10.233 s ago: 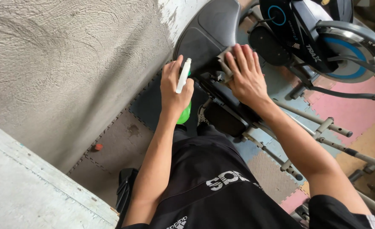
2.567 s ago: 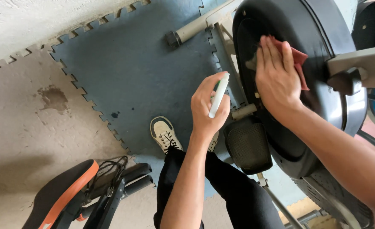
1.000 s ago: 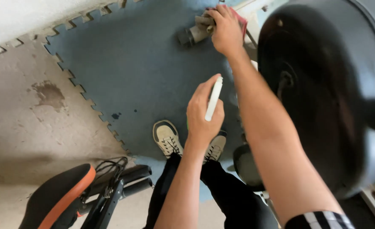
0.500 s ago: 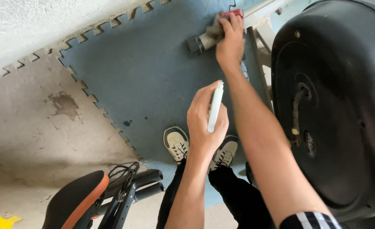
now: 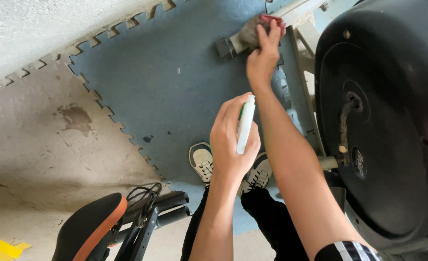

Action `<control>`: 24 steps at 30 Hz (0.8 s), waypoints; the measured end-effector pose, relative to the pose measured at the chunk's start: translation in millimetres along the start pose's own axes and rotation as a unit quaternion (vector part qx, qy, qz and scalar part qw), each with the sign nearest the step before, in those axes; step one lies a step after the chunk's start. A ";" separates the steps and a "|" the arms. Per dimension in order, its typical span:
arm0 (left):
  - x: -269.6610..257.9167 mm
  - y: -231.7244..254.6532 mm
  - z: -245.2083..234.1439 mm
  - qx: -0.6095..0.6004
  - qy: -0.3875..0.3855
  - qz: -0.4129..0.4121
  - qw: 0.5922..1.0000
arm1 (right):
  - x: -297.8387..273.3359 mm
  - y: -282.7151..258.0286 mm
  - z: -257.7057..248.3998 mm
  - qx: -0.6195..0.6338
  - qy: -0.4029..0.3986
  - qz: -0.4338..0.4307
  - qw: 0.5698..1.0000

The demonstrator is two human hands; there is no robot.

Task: Clean gym equipment using a spray bottle and a cloth.

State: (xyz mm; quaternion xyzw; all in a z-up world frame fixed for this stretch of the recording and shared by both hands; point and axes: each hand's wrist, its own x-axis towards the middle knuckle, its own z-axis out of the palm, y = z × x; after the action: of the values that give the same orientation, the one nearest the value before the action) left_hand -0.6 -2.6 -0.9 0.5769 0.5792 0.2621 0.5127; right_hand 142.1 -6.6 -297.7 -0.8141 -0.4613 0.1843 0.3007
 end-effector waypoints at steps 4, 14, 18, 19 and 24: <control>-1.7 -3.2 -1.3 0.014 0.009 0.014 1.000 | -9.4 -14.3 30.2 0.006 0.101 0.023 0.995; -16.8 17.5 -0.1 0.022 0.006 0.010 1.000 | -11.4 -82.5 -91.4 -0.051 -0.183 0.145 0.971; -28.7 35.8 2.9 -0.005 0.001 0.004 1.000 | 1.1 -109.0 -170.3 -0.282 -0.109 -0.133 0.944; -32.5 40.5 4.1 -0.012 0.001 -0.005 1.000 | 2.9 -117.4 -187.6 -0.341 -0.123 -0.193 0.912; -54.9 43.1 13.7 -0.029 0.014 0.019 0.999 | -8.7 -104.1 -228.5 -0.527 -0.185 -0.263 0.787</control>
State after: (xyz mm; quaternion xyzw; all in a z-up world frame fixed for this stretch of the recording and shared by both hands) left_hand 18.4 -49.6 49.1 0.5689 0.5672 0.2968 0.5163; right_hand 203.0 -46.2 -57.1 -0.6439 -0.7294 -0.0270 -0.2296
